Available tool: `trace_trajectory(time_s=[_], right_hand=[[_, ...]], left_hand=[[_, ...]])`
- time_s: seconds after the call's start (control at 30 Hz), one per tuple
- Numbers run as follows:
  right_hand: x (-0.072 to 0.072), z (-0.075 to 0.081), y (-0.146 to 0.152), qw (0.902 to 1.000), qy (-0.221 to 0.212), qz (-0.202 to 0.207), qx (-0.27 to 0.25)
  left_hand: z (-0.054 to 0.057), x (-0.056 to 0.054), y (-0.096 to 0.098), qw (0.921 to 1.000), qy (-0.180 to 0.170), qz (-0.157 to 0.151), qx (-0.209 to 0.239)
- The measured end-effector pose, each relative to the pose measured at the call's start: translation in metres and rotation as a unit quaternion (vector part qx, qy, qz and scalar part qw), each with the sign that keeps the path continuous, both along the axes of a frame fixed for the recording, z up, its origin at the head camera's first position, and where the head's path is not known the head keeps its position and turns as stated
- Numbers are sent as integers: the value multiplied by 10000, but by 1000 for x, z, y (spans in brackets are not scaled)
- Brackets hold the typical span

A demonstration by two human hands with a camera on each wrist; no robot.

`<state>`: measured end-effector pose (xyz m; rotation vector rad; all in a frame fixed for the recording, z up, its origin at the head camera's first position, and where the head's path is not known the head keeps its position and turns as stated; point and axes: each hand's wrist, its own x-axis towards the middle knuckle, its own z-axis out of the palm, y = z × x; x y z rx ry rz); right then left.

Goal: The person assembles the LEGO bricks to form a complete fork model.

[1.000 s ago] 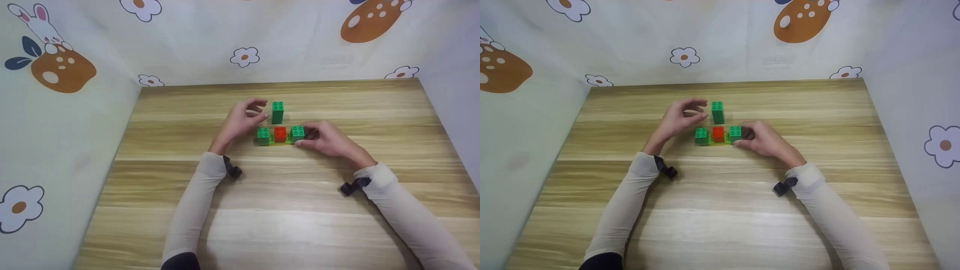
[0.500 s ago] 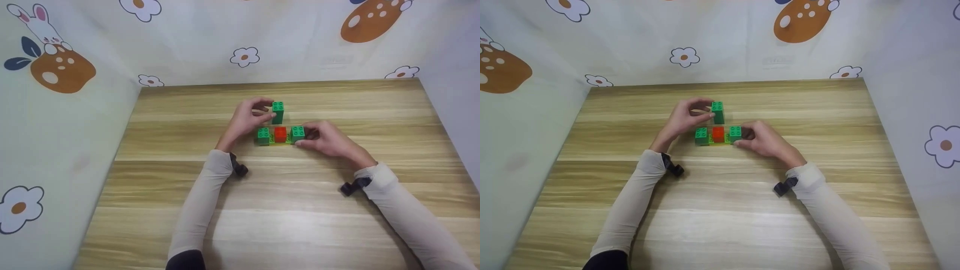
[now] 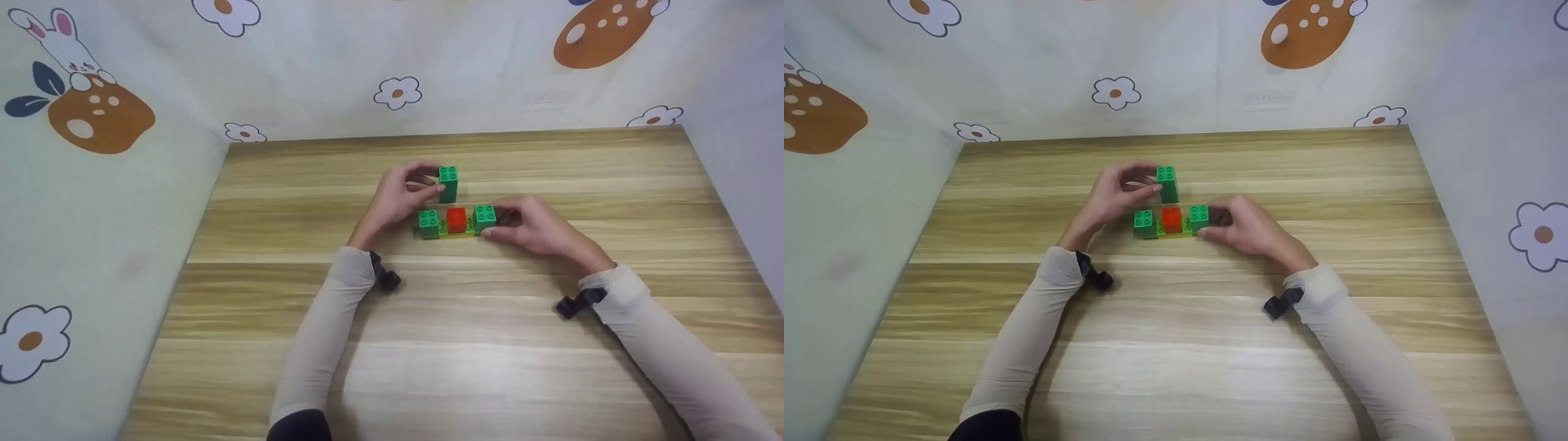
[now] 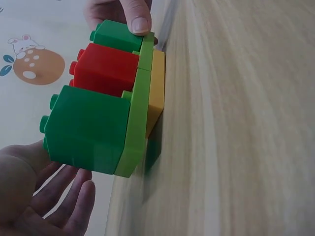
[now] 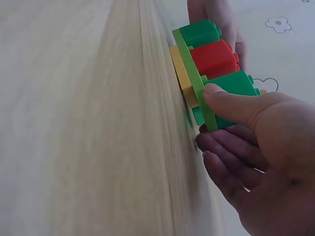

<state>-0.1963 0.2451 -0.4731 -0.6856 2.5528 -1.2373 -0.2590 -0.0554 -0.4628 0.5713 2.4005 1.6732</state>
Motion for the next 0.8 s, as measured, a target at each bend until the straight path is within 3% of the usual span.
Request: trace_trajectory(time_s=[0.27,0.57,0.8], right_hand=[[0,7,4,9997,162,-69,-175],[1,26,13,9957,460,-580,-554],[0,37,17,9891,790,-854,-905]], left_hand=[[-2,0,-6,9999,50,-16,93],[-7,-1,-5,9992,113,-108,356],[-10,6,-1,9993,113,-207,292]])
